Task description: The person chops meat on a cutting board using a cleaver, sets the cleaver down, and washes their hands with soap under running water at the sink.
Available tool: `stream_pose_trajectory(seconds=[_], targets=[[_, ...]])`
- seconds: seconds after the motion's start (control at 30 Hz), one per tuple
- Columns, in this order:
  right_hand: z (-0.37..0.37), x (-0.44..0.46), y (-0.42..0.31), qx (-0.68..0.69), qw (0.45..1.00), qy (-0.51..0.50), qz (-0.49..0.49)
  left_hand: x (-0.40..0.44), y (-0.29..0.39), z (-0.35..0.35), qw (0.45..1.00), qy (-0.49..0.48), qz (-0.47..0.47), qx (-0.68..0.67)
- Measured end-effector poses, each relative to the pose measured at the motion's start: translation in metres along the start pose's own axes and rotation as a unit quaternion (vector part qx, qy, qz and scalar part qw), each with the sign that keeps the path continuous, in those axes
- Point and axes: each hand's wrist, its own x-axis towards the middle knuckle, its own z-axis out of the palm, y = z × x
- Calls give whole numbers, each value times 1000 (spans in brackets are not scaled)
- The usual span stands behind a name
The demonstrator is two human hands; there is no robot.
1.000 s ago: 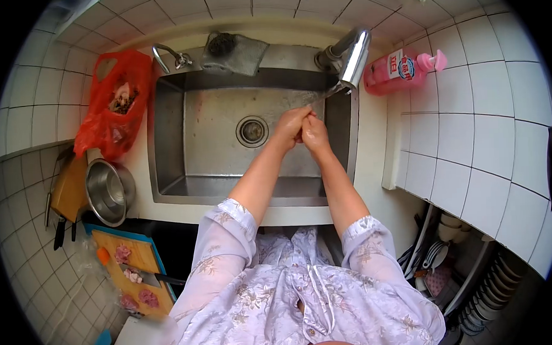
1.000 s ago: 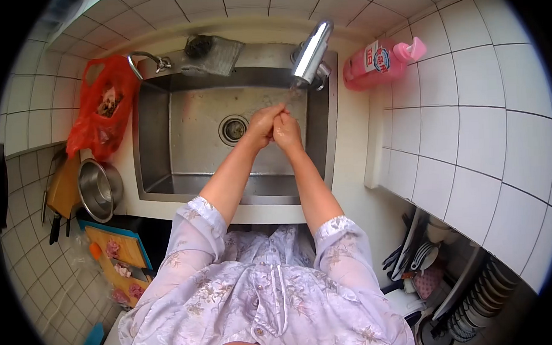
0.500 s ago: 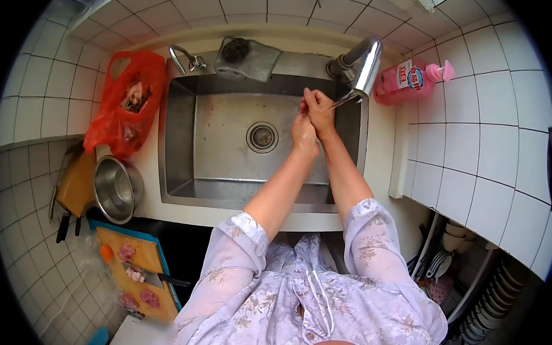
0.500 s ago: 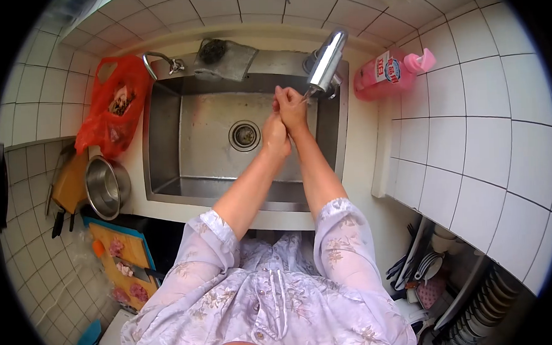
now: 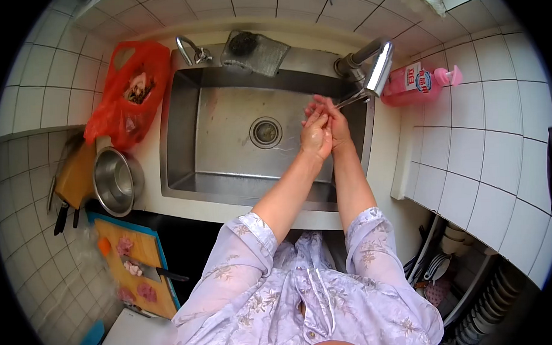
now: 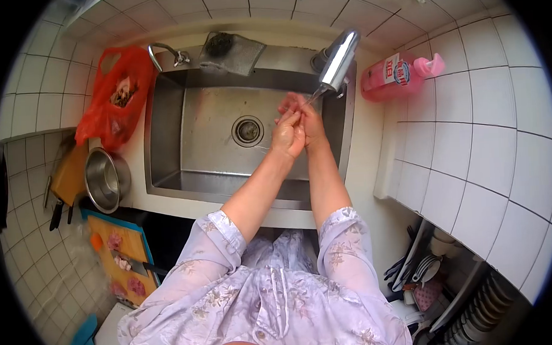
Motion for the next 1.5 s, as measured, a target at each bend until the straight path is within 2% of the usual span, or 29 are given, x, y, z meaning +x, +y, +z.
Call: stream_pose_trajectory(seconds=[0.03, 0.1, 0.13, 0.2, 0.23, 0.3, 0.37, 0.43, 0.5, 0.57, 0.63, 0.67, 0.73, 0.77, 0.83, 0.9, 0.97, 1.0, 1.07, 1.1, 1.13, 1.23, 1.3, 1.33, 1.37, 1.4, 1.43, 1.47, 1.5], targets=[[-7, 10, 6, 1, 1000, 1, 6, -8, 4, 4, 999, 24, 33, 31], [-17, 30, 15, -302, 953, 9, -39, -6, 14, 1, 992, 28, 68, 98], [-8, 29, 11, -301, 953, 9, -37, -4, 17, 3, 981, 27, 98, 165], [15, 28, -1, -493, 863, 23, -107, -1, 23, 22, 965, 60, 110, 231], [22, 25, -5, -494, 863, 20, -107, 4, 25, 28, 943, 90, 121, 297], [29, 12, -10, -273, 953, 8, -130, 13, 28, 33, 925, 56, 163, 338], [28, 0, -9, -248, 953, 21, -175, 9, 45, 50, 711, -38, 170, 681], [16, -9, -5, -276, 929, 121, -216, 8, 38, 46, 672, -95, 153, 718], [-6, -9, -15, -267, 934, 143, -189, 14, 18, 23, 544, -236, 323, 738], [-11, -13, -32, -254, 940, 156, -163, -16, 28, 34, 498, -222, 270, 793], [-1, -32, -39, -452, 803, 260, -289, -23, 34, 21, 651, -185, 202, 708], [7, -37, -42, -451, 806, 254, -286, -20, 36, 12, 651, -154, 210, 713], [25, -41, -47, -599, 689, 258, -315, -26, 45, 9, 647, -142, 186, 726], [29, -38, -45, -599, 693, 248, -317, -28, 50, 9, 643, -139, 158, 736], [37, -31, -43, -679, 618, 237, -318, -31, 55, 7, 651, -125, 164, 730], [32, -21, -33, -670, 615, 237, -341, -31, 55, 3, 660, -116, 159, 725], [32, -18, -26, -620, 627, 275, -383, -26, 53, -2, 796, -92, 83, 593], [35, -19, -21, -621, 626, 272, -385, -31, 57, 3, 797, -91, 86, 591], [40, -29, -7, -267, 912, 191, -246, -45, 68, 18, 950, 24, -163, 265], [39, -34, 2, -82, 981, 145, -95, -46, 71, 14, 951, 26, -162, 262], [37, -39, 13, 111, 988, 93, 63, -45, 72, 5, 954, 18, -174, 244], [0, -46, 73, 134, 987, -9, 93, -45, 77, -21, 957, -1, -204, 205], [-2, -53, 98, 150, 982, -52, 106, -55, 97, -45, 921, 35, -230, 312], [5, -51, 106, -86, 994, 17, 66, -68, 104, -39, 924, 81, -213, 309], [12, -47, 113, -318, 944, 84, 24, -72, 109, -37, 923, 81, -216, 309], [17, -42, 117, -317, 944, 89, 23, -75, 111, -37, 946, 98, -170, 257], [22, -36, 120, -499, 851, 73, -148, -76, 110, -40, 965, 115, -123, 202], [24, -32, 121, -647, 696, 52, -306, -58, 97, -57, 968, 149, -53, 196], [28, -31, 122, -649, 695, 59, -303, -59, 89, -55, 967, 150, -60, 197]])
